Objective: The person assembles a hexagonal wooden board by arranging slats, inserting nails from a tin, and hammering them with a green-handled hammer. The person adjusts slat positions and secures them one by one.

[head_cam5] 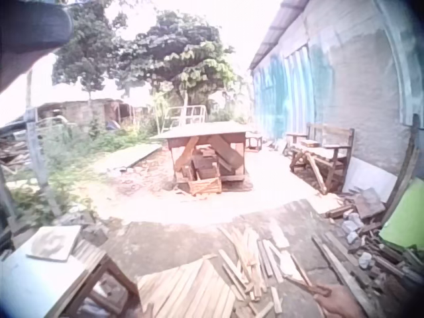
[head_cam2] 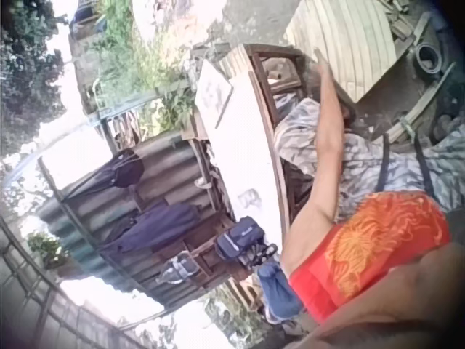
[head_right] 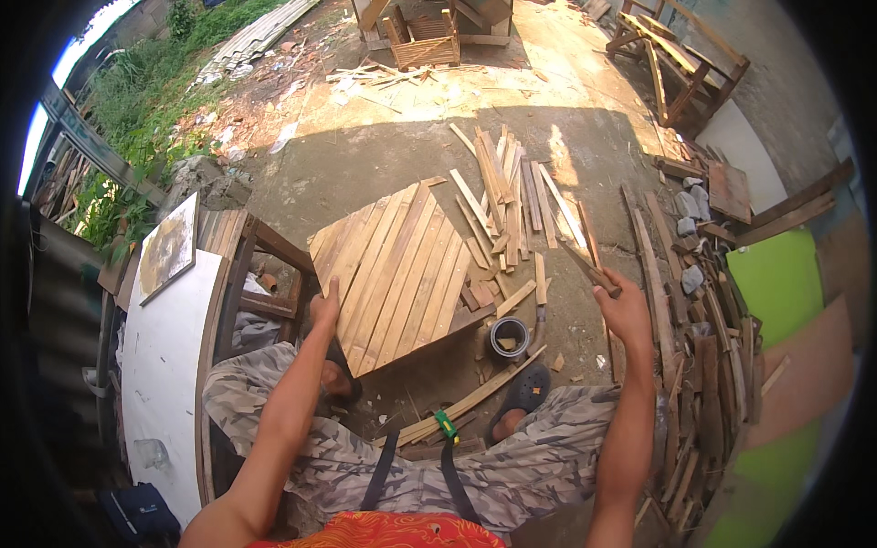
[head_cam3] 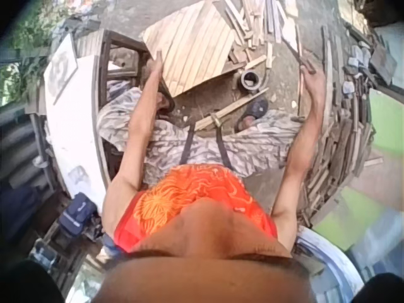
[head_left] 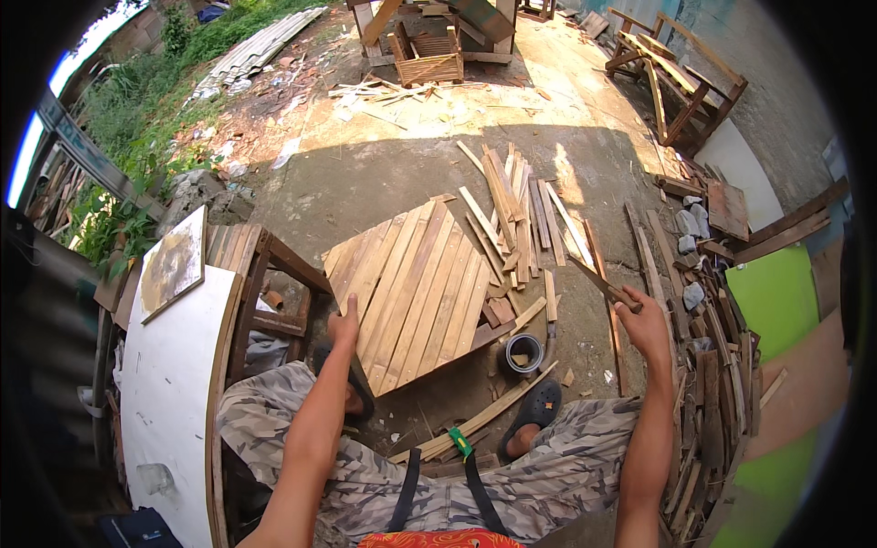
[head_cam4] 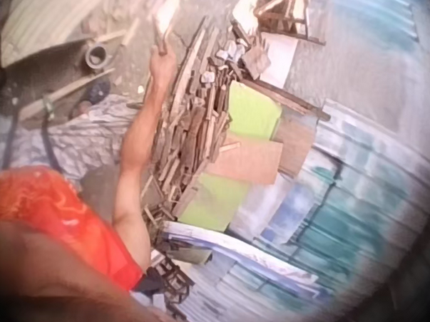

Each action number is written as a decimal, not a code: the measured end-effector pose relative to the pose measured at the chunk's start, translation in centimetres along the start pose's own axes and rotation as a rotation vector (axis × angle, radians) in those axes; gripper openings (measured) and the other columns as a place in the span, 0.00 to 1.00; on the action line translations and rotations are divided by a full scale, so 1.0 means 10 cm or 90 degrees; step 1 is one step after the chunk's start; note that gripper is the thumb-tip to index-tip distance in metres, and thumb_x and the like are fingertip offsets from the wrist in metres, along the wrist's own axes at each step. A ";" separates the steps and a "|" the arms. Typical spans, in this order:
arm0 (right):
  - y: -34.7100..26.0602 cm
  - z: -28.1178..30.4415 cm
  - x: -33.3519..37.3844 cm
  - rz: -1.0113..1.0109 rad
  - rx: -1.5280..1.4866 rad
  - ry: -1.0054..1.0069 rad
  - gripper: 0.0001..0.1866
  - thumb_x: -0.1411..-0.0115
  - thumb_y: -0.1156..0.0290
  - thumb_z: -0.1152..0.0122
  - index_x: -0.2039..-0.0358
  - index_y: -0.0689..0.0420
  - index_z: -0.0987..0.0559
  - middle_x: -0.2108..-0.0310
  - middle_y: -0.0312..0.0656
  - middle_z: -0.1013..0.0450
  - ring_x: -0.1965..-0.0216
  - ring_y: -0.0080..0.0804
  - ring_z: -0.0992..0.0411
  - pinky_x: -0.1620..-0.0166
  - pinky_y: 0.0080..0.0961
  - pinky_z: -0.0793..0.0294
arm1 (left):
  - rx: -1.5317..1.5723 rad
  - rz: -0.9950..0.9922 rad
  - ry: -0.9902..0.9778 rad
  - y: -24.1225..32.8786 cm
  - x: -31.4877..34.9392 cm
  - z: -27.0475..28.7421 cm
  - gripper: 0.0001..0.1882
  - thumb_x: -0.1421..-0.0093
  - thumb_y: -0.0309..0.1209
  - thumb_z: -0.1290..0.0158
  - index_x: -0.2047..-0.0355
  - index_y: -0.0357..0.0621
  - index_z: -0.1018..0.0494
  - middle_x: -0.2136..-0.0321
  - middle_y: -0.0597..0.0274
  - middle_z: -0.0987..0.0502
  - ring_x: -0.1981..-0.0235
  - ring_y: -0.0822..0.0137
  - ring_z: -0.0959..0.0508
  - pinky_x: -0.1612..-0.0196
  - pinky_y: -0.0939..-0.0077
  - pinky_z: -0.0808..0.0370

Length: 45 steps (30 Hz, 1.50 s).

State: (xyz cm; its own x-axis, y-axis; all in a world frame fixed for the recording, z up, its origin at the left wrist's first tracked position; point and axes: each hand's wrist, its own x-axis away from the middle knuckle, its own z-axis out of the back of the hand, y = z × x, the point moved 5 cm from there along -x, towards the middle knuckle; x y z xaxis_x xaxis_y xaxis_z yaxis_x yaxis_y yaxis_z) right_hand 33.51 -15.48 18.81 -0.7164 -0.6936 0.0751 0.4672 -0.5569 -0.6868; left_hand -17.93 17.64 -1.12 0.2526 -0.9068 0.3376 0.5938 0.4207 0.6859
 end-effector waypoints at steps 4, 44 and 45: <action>0.00 -0.01 -0.01 -0.017 0.014 -0.014 0.27 0.40 0.64 0.33 0.41 0.60 0.22 0.60 0.50 0.17 0.63 0.36 0.20 0.55 0.31 0.23 | -0.088 -0.018 0.066 -0.07 0.71 0.14 0.39 0.37 0.61 0.49 0.46 0.34 0.29 0.51 0.35 0.21 0.48 0.37 0.22 0.44 0.50 0.28; 0.04 0.00 0.23 -0.028 0.028 -0.082 0.27 0.41 0.67 0.33 0.42 0.62 0.22 0.50 0.54 0.20 0.50 0.43 0.20 0.46 0.32 0.25 | -0.423 -0.544 -0.019 0.76 1.18 -1.10 0.51 0.35 0.63 0.55 0.27 0.33 0.51 0.26 0.37 0.53 0.24 0.42 0.57 0.25 0.42 0.64; 0.04 0.00 0.23 -0.047 0.036 -0.090 0.27 0.41 0.67 0.33 0.42 0.62 0.22 0.50 0.54 0.20 0.49 0.42 0.20 0.46 0.31 0.25 | -0.399 -0.609 -0.070 0.75 1.36 -1.14 0.52 0.35 0.64 0.55 0.27 0.33 0.51 0.26 0.37 0.53 0.24 0.42 0.57 0.25 0.42 0.64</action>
State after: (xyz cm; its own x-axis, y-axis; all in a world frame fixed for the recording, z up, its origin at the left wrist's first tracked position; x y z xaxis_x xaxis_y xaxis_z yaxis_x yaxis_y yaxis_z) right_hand 32.02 -17.28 18.72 -0.6714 -0.7054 0.2272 0.4472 -0.6301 -0.6347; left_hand -1.31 8.17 1.25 -0.5562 -0.8278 -0.0734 0.7903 -0.5542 0.2614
